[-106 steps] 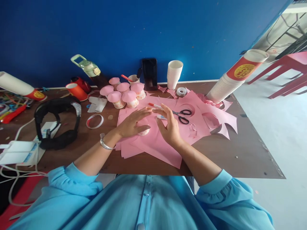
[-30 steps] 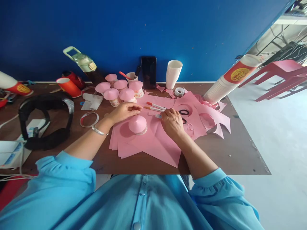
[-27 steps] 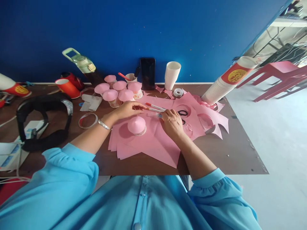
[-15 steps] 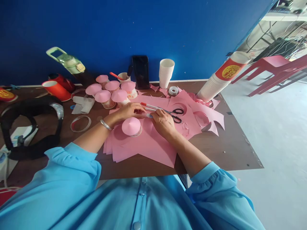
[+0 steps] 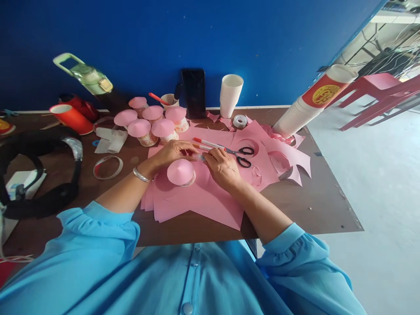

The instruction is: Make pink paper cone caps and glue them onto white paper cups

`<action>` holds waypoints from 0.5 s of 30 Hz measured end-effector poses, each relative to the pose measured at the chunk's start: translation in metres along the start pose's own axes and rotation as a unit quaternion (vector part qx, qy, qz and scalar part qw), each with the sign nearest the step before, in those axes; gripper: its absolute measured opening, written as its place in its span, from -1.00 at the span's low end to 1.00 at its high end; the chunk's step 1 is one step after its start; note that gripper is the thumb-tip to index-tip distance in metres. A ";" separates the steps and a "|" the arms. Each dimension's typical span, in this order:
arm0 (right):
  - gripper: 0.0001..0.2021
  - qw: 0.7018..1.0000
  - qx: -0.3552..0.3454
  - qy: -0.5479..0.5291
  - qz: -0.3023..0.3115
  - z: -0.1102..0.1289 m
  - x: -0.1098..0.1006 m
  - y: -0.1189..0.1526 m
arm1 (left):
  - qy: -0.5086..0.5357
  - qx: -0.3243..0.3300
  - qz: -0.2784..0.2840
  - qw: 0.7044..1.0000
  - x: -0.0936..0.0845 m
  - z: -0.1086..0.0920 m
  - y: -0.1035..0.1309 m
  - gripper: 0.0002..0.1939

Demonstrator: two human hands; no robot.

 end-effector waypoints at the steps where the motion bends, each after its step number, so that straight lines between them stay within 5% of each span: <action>1: -0.71 1.000 -0.004 -0.010 -0.006 0.000 0.000 0.000 | 0.006 0.001 0.004 1.000 0.001 -0.002 0.001 -0.74; 9: -0.77 0.994 0.010 -0.102 -0.039 0.002 0.004 0.000 | 0.016 -0.019 0.033 0.999 0.003 -0.007 0.004 -0.82; 15: -0.82 0.998 0.051 0.008 0.017 -0.008 0.007 0.002 | 0.032 -0.025 0.048 0.998 -0.001 0.009 -0.005 -0.65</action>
Point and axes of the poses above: each hand's wrist, its own y-axis away from the middle knuckle, its own x-axis out of the palm, z = x × y, the point moved 4 cm from there along -y, towards the middle knuckle, and after that the axes turned 12 degrees about -x, right-handed, at the moved point
